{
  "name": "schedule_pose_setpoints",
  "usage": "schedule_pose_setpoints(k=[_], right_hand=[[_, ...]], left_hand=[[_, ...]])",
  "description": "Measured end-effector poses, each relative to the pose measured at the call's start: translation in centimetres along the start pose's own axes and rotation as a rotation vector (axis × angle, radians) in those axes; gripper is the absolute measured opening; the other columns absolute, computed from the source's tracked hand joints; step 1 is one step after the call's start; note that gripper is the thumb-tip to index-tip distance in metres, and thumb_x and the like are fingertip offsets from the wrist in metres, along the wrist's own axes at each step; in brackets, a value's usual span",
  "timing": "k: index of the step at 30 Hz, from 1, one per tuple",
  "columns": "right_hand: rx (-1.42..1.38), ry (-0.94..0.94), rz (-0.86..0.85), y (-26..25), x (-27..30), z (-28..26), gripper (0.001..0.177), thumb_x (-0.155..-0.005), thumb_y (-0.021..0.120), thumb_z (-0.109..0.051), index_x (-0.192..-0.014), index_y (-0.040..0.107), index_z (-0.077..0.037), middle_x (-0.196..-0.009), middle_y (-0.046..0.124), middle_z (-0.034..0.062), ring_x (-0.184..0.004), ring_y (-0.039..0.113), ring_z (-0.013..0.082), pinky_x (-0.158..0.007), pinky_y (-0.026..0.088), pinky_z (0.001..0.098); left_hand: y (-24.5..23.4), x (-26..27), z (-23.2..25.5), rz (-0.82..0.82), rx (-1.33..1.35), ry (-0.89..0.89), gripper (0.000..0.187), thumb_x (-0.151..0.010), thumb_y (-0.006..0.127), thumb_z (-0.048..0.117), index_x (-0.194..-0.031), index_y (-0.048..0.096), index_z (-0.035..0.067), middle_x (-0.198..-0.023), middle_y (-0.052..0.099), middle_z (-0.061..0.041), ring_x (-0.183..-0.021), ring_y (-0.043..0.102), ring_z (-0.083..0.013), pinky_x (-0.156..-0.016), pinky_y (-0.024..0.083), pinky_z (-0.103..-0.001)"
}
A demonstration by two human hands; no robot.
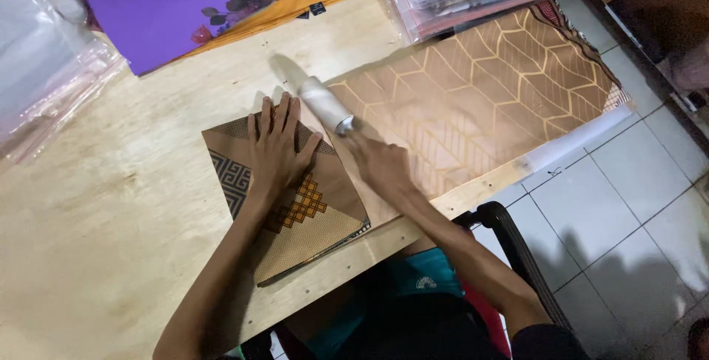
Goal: The person uses a white cylindrical roller to smooth a patterned fabric sheet on a wooden workbench. They repeatedly roll the tool back and forth over the material to flatten it, occasionally adjusting the fabric's position with their hands.
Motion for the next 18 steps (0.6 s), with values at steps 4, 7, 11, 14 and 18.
schedule_pose_setpoints(k=[4,7,11,14,18], right_hand=[[0.076,0.135,-0.021,-1.3,-1.4,4.9,0.038,-0.103,0.042,-0.043,-0.123,0.066,-0.020,-0.089,0.076,0.0196,-0.086,0.075,0.0470,-0.079,0.057,0.0603],[0.074,0.207,0.113,-1.2,-2.4,10.5,0.040,-0.108,0.036,-0.045,-0.146,0.046,-0.034,-0.089,0.074,0.0188,-0.088,0.074,0.0485,-0.076,0.057,0.0618],[-0.057,0.191,0.147,-1.5,-0.7,9.0,0.042,-0.107,0.040,-0.044,-0.147,0.046,-0.032,-0.096,0.076,0.0214,-0.092,0.074,0.0465,-0.083,0.057,0.0599],[-0.090,0.070,0.038,-2.3,1.1,3.5,0.042,-0.106,0.039,-0.048,-0.144,0.049,-0.036,-0.102,0.077,0.0156,-0.096,0.075,0.0422,-0.087,0.057,0.0571],[-0.009,0.047,-0.045,-0.9,0.4,2.3,0.041,-0.105,0.035,-0.050,-0.142,0.047,-0.041,-0.095,0.076,0.0172,-0.091,0.074,0.0474,-0.083,0.058,0.0601]], left_hand=[[-0.2,0.4,0.0,0.008,0.022,0.000,0.076,-0.101,0.049,0.067,-0.157,0.049,0.015,-0.162,0.045,-0.008,-0.151,0.033,-0.0354,-0.120,0.013,-0.054],[0.0,0.3,0.1,0.024,0.065,0.017,0.076,-0.100,0.054,0.065,-0.156,0.049,0.013,-0.161,0.044,-0.011,-0.151,0.032,-0.0391,-0.119,0.015,-0.058],[0.0,0.1,-0.1,0.024,0.036,0.006,0.076,-0.101,0.049,0.068,-0.157,0.048,0.016,-0.163,0.043,-0.007,-0.153,0.030,-0.0355,-0.121,0.010,-0.055],[0.2,0.2,0.0,-0.010,0.096,0.000,0.077,-0.102,0.050,0.066,-0.159,0.045,0.015,-0.164,0.041,-0.009,-0.153,0.028,-0.0376,-0.120,0.011,-0.058],[-0.1,0.2,0.1,0.037,0.070,0.017,0.076,-0.100,0.054,0.065,-0.156,0.048,0.014,-0.161,0.044,-0.010,-0.151,0.032,-0.0383,-0.118,0.015,-0.058]])
Point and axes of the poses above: each hand's wrist, its own x-axis away from the middle knuckle, its own y-axis out of the palm, z = x × y, the point moved 9 cm from there along -x, towards the middle knuckle
